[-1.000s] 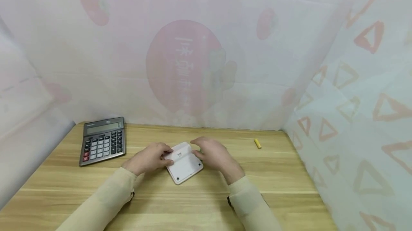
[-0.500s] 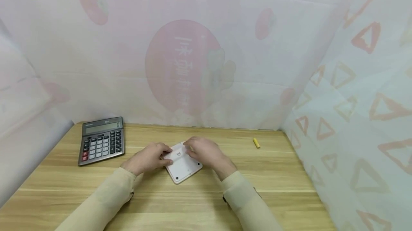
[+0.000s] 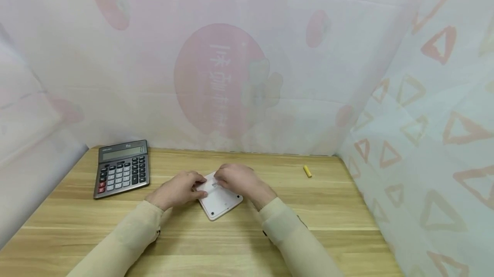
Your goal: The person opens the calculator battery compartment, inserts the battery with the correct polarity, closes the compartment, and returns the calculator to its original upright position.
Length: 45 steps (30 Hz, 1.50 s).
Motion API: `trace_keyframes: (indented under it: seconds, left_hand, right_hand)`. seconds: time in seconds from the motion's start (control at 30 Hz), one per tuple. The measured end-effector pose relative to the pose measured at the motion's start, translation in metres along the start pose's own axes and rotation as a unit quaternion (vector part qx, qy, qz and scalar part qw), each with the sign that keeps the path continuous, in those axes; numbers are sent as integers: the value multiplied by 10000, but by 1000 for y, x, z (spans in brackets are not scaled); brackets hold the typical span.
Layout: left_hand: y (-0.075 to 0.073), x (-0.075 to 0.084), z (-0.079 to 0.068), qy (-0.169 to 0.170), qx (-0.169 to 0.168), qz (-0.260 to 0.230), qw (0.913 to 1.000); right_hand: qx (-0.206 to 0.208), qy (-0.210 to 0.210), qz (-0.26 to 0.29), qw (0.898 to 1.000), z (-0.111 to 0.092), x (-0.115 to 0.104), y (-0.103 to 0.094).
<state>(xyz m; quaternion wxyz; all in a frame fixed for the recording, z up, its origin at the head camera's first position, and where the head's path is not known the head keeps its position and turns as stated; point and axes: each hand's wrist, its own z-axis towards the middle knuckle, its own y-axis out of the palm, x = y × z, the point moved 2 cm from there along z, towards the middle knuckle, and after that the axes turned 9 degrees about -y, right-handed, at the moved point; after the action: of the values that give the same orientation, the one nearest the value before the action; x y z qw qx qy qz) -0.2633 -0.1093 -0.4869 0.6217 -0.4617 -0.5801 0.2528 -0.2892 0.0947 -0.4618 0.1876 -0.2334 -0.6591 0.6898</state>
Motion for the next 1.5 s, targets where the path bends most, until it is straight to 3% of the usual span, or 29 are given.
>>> trace_keyframes:
  seconds: [0.3, 0.67, 1.13, 1.5]
  left_hand:
    - [-2, 0, -1, 24, -17, 43, 10000]
    - [-3, -2, -2, 38, 58, 78, 9999]
    - [-5, -7, -4, -236, 31, 133, 9996]
    - [-5, -12, 2, -161, -84, 55, 9998]
  right_hand:
    - [-301, -253, -484, 9981, 13, -3, 5]
    - [-272, -499, -1015, 9932, 20, -3, 8]
    - [-468, -591, -1695, 9826, 25, -11, 8]
    - [-449, -768, -1452, 9854, 25, -6, 6]
